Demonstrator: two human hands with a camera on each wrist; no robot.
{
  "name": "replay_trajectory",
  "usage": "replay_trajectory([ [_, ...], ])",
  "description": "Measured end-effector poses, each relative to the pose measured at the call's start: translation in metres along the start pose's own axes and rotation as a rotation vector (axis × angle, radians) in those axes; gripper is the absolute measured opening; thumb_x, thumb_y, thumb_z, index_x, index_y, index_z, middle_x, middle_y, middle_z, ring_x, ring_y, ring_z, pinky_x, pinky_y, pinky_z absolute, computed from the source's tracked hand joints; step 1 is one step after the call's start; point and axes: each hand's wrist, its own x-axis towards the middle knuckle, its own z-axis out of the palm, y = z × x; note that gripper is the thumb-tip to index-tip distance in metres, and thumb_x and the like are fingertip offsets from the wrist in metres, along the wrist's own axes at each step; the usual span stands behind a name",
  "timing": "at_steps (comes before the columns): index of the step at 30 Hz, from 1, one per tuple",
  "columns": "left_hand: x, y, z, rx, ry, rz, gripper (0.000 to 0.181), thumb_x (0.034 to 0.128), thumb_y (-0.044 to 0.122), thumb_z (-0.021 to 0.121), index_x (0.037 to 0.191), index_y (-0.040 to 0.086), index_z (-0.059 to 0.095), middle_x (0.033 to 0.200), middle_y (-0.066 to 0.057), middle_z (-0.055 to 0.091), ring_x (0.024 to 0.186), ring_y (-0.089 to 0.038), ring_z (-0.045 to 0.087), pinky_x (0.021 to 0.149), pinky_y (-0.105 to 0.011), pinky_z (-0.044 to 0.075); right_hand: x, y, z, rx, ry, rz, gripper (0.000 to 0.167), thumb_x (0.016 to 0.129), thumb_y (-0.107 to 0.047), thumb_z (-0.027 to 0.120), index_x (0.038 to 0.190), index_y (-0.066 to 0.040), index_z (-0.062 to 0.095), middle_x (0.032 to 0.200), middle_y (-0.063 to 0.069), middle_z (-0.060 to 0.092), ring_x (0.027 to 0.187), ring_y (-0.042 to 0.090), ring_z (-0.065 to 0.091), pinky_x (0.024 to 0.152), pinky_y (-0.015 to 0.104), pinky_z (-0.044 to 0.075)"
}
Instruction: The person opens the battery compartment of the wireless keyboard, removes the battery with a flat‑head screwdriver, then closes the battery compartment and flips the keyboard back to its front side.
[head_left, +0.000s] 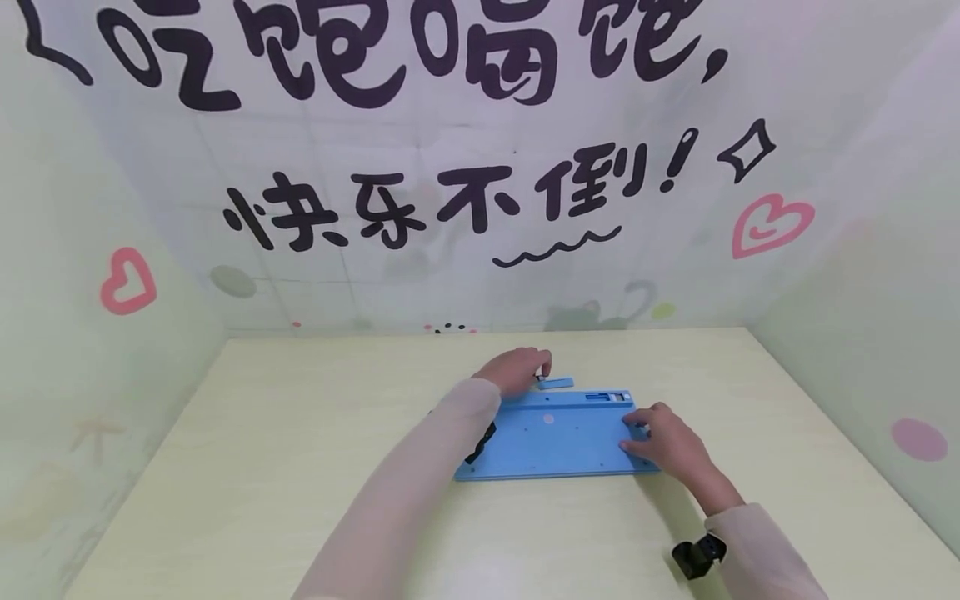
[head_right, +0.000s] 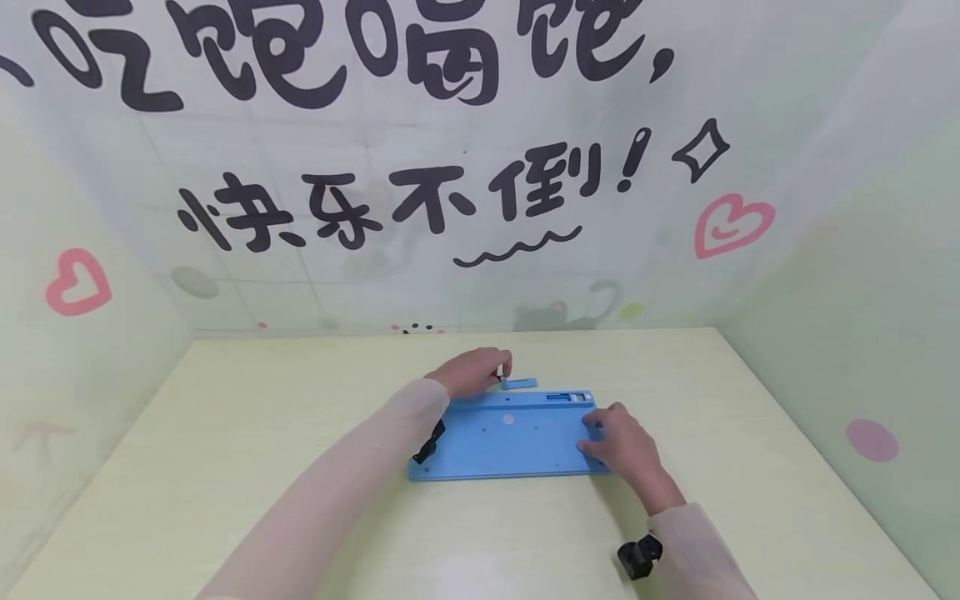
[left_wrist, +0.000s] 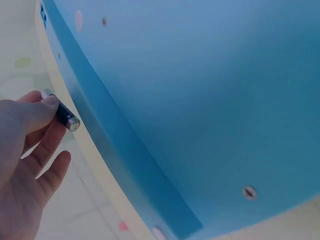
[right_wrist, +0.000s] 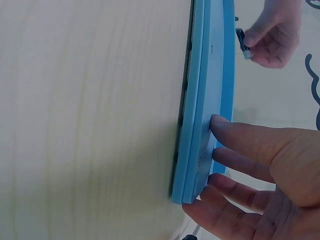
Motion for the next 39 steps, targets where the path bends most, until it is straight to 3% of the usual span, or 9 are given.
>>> replay_trajectory([
  [10,-0.01,-0.016,-0.001,0.104,-0.03,-0.053,0.016,0.0925,0.006,0.051,0.099,0.018,0.059,0.097,0.003,0.059,0.081,-0.013,0.049,0.072,-0.025,0.041,0.001,0.005,0.002,0.014,0.004,0.004,0.04,0.077,-0.018,0.074,0.109,0.004,0.063,0.095,0.016,0.053,0.081,0.027,0.053,0.065,0.041,0.046],
  [17,-0.015,-0.017,-0.004,0.078,-0.045,-0.074,0.017,0.0923,0.006,0.052,0.1,0.017,0.061,0.098,0.003,0.059,0.081,-0.014,0.049,0.073,-0.026,0.042,0.001,0.004,0.002,0.022,0.008,0.004,0.04,0.077,-0.018,0.074,0.109,0.004,0.062,0.095,0.017,0.053,0.08,0.026,0.053,0.064,0.041,0.045],
  [24,-0.008,-0.022,0.005,0.066,-0.055,-0.066,0.021,0.0922,0.004,0.05,0.099,0.02,0.062,0.095,0.003,0.058,0.081,-0.014,0.049,0.073,-0.026,0.042,0.0,0.004,0.002,0.028,0.002,0.021,0.04,0.077,-0.018,0.074,0.109,0.003,0.062,0.097,0.018,0.053,0.082,0.027,0.054,0.065,0.042,0.046],
  [31,-0.004,-0.026,0.01,0.128,-0.017,-0.032,0.018,0.0919,0.011,0.054,0.102,0.024,0.062,0.095,0.004,0.057,0.081,-0.013,0.049,0.074,-0.026,0.043,-0.001,0.005,0.003,0.029,0.015,0.014,0.041,0.077,-0.017,0.074,0.11,0.003,0.062,0.098,0.018,0.052,0.082,0.028,0.054,0.064,0.041,0.046],
  [39,-0.005,-0.023,0.007,0.125,-0.017,-0.018,0.021,0.0917,0.012,0.055,0.109,0.023,0.062,0.1,0.002,0.058,0.085,-0.013,0.05,0.078,-0.027,0.044,-0.002,0.005,0.003,0.03,0.017,0.013,0.041,0.077,-0.017,0.074,0.11,0.004,0.062,0.098,0.018,0.052,0.083,0.028,0.055,0.064,0.04,0.046],
])
